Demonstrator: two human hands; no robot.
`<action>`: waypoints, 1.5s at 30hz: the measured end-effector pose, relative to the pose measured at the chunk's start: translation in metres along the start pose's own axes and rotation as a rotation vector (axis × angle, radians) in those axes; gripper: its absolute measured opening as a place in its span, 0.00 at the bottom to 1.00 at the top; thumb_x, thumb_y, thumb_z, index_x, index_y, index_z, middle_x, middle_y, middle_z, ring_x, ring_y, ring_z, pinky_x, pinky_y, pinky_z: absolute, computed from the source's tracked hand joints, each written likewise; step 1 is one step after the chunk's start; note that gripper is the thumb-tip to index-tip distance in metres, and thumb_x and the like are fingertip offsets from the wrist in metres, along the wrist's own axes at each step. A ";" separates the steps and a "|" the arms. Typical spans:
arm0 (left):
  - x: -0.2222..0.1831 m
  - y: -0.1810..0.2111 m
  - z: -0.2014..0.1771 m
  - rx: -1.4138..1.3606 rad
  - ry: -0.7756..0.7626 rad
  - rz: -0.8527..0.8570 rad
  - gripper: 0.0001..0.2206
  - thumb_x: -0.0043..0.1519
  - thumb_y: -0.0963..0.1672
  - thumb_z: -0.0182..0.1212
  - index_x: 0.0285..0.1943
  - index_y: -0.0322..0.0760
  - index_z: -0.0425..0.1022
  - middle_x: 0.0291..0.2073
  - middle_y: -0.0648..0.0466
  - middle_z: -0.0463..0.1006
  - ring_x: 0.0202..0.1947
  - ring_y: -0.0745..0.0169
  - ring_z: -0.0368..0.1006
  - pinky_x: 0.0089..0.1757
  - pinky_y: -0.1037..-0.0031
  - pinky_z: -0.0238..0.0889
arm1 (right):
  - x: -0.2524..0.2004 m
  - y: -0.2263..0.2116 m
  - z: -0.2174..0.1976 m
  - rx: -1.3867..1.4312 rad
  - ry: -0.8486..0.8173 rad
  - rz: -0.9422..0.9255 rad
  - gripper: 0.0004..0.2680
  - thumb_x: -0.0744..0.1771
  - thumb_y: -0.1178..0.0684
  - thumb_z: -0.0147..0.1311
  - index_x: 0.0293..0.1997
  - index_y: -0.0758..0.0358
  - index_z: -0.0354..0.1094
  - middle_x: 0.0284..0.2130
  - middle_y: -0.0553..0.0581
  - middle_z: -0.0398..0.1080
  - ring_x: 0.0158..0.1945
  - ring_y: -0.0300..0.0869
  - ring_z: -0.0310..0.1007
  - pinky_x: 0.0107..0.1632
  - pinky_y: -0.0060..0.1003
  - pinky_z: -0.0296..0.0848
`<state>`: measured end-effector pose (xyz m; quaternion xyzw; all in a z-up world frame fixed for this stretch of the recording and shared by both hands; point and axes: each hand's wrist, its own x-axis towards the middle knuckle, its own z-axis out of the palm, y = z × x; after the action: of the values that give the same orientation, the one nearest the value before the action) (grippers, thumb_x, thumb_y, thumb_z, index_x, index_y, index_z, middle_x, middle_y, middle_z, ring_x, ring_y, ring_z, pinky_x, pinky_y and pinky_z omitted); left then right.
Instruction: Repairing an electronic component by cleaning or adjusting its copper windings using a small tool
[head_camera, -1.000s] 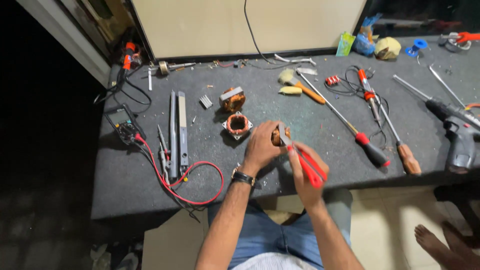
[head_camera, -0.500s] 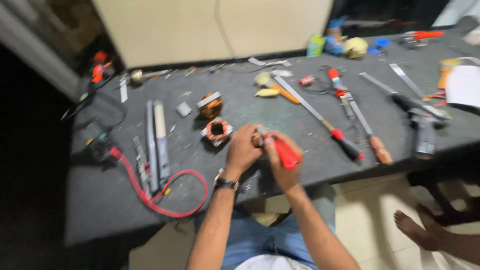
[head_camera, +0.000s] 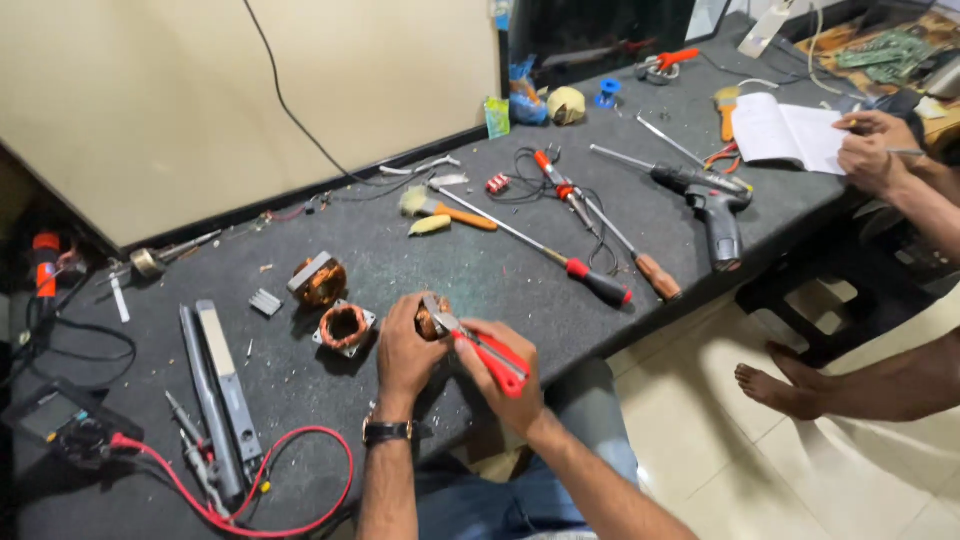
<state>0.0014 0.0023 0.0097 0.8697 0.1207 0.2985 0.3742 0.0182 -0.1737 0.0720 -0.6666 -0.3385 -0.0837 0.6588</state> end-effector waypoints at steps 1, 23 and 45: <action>0.002 -0.003 0.001 -0.002 0.001 0.008 0.30 0.46 0.57 0.72 0.56 0.47 0.75 0.44 0.51 0.78 0.49 0.48 0.75 0.47 0.58 0.66 | 0.004 0.001 0.002 -0.002 0.005 -0.007 0.09 0.65 0.52 0.63 0.46 0.65 0.78 0.38 0.65 0.80 0.43 0.56 0.82 0.49 0.44 0.76; -0.003 0.015 -0.009 -0.021 0.006 0.000 0.23 0.47 0.48 0.65 0.53 0.42 0.75 0.45 0.52 0.79 0.48 0.50 0.73 0.49 0.65 0.61 | 0.004 -0.014 0.005 -0.112 -0.018 -0.128 0.08 0.67 0.54 0.59 0.48 0.64 0.75 0.42 0.60 0.77 0.46 0.47 0.78 0.53 0.38 0.74; -0.004 -0.006 0.002 -0.010 0.030 0.015 0.28 0.45 0.52 0.75 0.55 0.46 0.77 0.43 0.52 0.80 0.47 0.48 0.77 0.46 0.56 0.66 | 0.002 0.001 0.007 -0.031 0.062 -0.031 0.09 0.64 0.55 0.66 0.46 0.64 0.79 0.41 0.65 0.80 0.46 0.58 0.81 0.49 0.47 0.77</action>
<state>-0.0006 0.0040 0.0023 0.8640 0.1181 0.3150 0.3745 0.0178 -0.1663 0.0712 -0.6687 -0.3268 -0.1197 0.6571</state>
